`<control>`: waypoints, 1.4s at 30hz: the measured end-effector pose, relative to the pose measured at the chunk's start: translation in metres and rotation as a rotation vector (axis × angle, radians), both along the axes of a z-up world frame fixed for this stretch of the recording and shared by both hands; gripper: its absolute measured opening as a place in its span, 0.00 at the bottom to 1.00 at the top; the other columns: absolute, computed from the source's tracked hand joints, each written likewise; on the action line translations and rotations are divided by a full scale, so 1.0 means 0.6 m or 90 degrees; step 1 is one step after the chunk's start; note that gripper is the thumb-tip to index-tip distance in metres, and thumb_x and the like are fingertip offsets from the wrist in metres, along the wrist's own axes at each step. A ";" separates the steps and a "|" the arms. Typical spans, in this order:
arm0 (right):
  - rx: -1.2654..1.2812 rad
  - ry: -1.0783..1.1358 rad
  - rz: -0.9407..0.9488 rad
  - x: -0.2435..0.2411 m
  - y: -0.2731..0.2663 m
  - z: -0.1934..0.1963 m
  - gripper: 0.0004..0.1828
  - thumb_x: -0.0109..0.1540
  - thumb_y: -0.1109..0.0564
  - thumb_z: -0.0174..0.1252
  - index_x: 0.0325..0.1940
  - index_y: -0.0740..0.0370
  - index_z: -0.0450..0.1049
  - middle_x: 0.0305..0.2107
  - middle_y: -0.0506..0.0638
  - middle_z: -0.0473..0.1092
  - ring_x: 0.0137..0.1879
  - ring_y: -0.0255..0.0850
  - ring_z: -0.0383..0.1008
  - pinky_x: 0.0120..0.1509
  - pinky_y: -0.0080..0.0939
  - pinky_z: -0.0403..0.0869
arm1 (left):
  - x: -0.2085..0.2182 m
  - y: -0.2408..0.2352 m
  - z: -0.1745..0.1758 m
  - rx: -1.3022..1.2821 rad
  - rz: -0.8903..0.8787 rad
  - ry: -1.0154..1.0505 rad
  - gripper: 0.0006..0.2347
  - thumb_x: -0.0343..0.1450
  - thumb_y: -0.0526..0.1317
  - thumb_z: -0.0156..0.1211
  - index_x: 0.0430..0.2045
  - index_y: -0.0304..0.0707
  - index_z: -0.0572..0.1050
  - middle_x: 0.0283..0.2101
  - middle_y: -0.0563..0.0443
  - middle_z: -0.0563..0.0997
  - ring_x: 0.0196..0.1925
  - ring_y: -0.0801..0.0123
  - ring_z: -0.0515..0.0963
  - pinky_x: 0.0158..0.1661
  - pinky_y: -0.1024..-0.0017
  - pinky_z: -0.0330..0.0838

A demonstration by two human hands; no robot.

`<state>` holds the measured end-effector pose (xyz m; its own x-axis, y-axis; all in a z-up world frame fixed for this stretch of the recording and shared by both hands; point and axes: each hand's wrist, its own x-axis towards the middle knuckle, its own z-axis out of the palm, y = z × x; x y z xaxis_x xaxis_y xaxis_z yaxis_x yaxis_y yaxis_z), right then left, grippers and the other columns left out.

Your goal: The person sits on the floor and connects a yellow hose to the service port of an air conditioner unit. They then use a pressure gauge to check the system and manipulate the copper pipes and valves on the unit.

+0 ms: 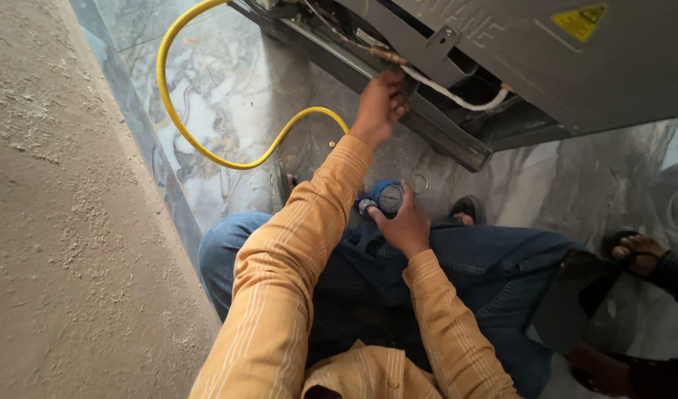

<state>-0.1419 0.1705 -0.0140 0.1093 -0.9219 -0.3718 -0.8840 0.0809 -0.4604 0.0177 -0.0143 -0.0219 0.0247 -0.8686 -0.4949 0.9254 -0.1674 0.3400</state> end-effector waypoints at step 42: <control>-0.532 -0.354 0.173 0.026 -0.007 0.159 0.23 0.51 0.57 0.74 0.41 0.54 0.67 0.71 0.57 0.46 0.76 0.60 0.55 0.74 0.58 0.71 | 0.030 0.020 0.044 0.009 -0.134 -0.378 0.10 0.66 0.42 0.69 0.31 0.33 0.83 0.25 0.57 0.79 0.22 0.74 0.69 0.21 0.73 0.61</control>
